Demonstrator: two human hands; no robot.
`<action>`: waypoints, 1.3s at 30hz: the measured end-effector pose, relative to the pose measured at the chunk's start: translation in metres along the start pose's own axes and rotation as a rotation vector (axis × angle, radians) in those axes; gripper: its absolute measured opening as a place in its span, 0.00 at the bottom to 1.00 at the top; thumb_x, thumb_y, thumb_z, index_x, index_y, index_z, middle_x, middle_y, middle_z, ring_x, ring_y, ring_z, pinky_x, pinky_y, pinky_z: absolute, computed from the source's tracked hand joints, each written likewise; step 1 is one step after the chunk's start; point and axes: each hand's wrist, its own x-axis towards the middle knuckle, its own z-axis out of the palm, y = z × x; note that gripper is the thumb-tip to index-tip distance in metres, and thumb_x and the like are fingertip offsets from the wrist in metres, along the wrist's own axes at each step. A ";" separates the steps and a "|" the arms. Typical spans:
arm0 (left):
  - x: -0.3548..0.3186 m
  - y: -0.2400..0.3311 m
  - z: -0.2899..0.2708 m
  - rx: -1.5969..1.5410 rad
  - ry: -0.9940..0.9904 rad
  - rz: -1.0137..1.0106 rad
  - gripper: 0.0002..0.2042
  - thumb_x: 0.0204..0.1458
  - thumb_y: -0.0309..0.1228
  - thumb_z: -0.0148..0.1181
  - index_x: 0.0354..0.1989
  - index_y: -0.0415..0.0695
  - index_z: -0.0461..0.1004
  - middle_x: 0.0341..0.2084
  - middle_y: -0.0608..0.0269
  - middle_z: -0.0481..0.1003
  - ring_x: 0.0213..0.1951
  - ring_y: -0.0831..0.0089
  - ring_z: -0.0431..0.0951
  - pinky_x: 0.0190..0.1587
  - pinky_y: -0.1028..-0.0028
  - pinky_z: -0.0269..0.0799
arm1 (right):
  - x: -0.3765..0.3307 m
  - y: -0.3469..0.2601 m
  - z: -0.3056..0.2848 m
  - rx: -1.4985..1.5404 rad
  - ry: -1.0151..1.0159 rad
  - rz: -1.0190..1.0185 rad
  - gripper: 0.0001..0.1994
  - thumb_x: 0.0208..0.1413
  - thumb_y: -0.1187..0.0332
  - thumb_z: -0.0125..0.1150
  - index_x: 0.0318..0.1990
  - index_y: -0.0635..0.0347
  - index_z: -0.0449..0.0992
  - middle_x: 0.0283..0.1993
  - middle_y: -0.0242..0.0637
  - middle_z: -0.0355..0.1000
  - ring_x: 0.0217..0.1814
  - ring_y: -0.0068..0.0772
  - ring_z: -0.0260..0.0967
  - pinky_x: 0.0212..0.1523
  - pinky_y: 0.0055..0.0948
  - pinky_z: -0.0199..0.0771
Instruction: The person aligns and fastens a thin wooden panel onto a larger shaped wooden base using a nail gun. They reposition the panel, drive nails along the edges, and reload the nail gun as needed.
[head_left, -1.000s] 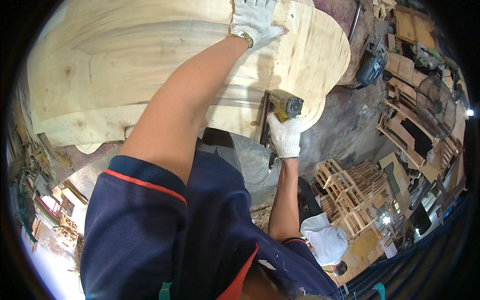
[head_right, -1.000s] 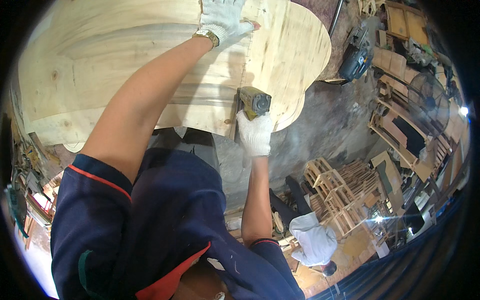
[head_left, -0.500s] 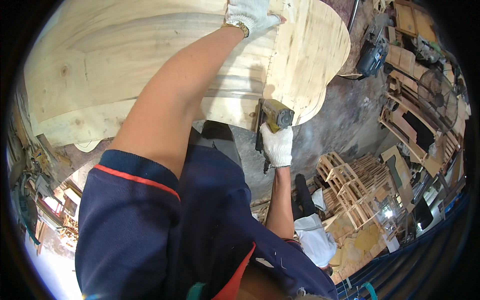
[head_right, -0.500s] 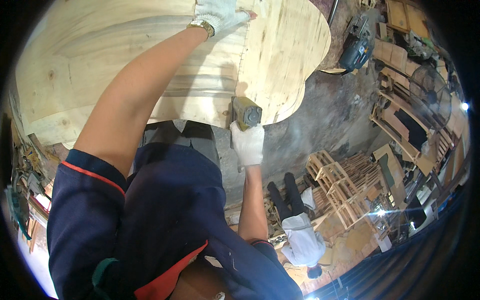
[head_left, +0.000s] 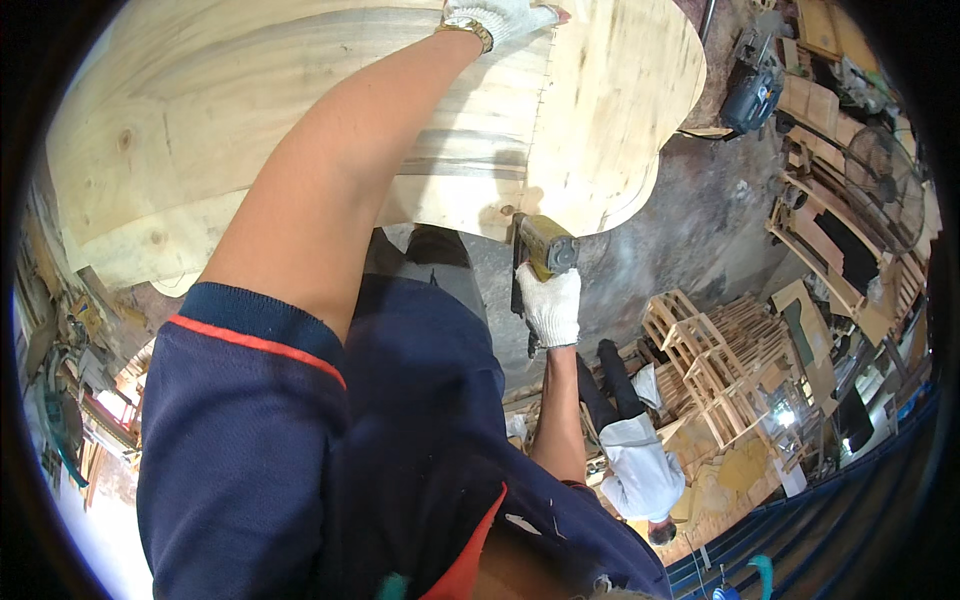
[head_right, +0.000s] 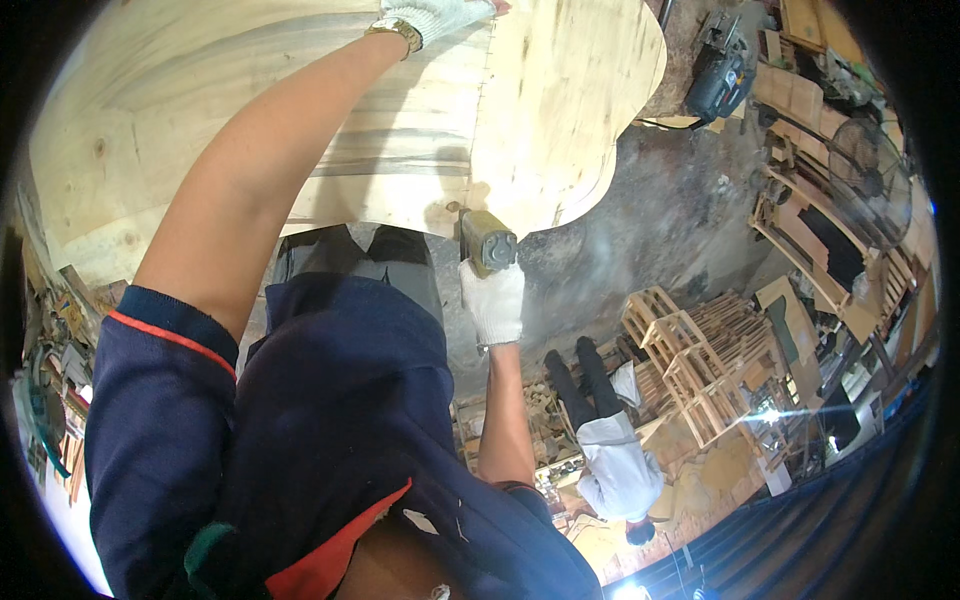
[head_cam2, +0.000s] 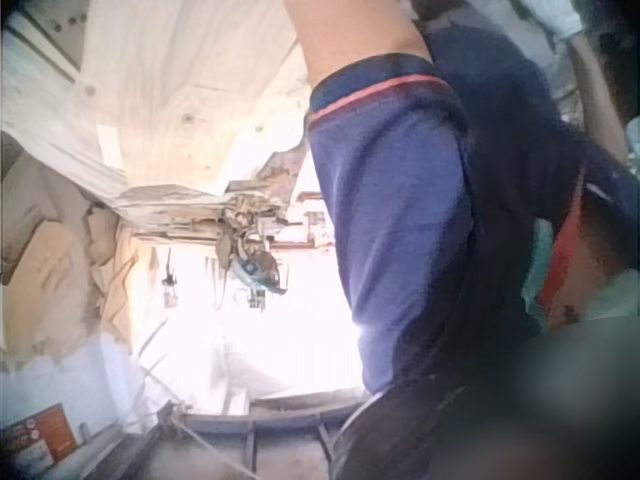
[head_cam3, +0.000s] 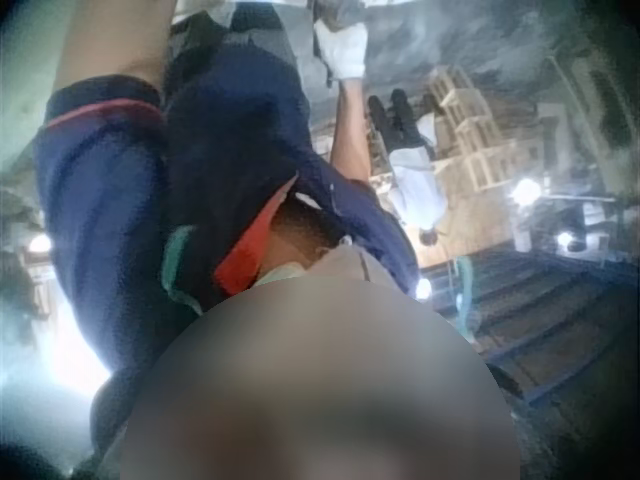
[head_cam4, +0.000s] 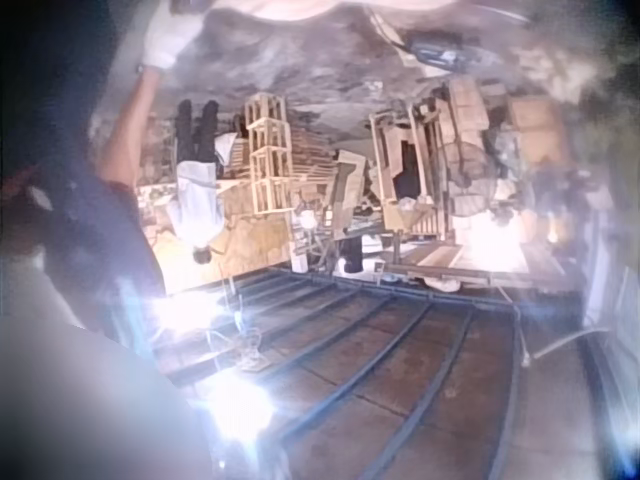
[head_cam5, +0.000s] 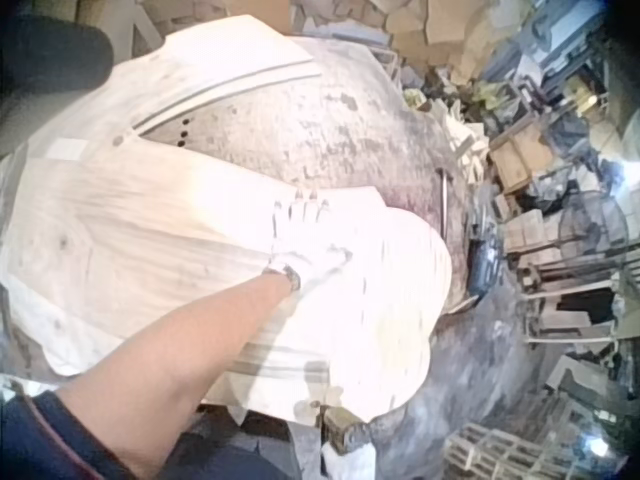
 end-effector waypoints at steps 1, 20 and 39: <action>0.000 -0.001 0.000 0.000 0.001 0.005 0.46 0.51 0.61 0.55 0.74 0.41 0.57 0.75 0.47 0.53 0.77 0.49 0.45 0.75 0.40 0.32 | -0.001 0.002 0.001 -0.016 0.012 -0.005 0.14 0.55 0.73 0.65 0.48 0.70 0.78 0.38 0.41 0.80 0.36 0.30 0.77 0.41 0.32 0.77; 0.001 0.000 0.001 0.025 0.082 0.002 0.48 0.49 0.62 0.59 0.74 0.43 0.57 0.74 0.46 0.54 0.76 0.49 0.47 0.74 0.39 0.36 | -0.032 0.018 0.006 -0.026 -0.035 0.117 0.16 0.55 0.71 0.68 0.49 0.72 0.78 0.43 0.46 0.82 0.44 0.32 0.80 0.46 0.32 0.78; -0.145 0.020 0.003 -0.775 0.293 -0.260 0.21 0.63 0.43 0.61 0.55 0.38 0.77 0.49 0.47 0.79 0.51 0.55 0.79 0.55 0.62 0.74 | 0.001 0.056 -0.064 0.041 0.228 -0.241 0.16 0.53 0.70 0.71 0.49 0.66 0.81 0.41 0.43 0.83 0.41 0.35 0.81 0.46 0.33 0.79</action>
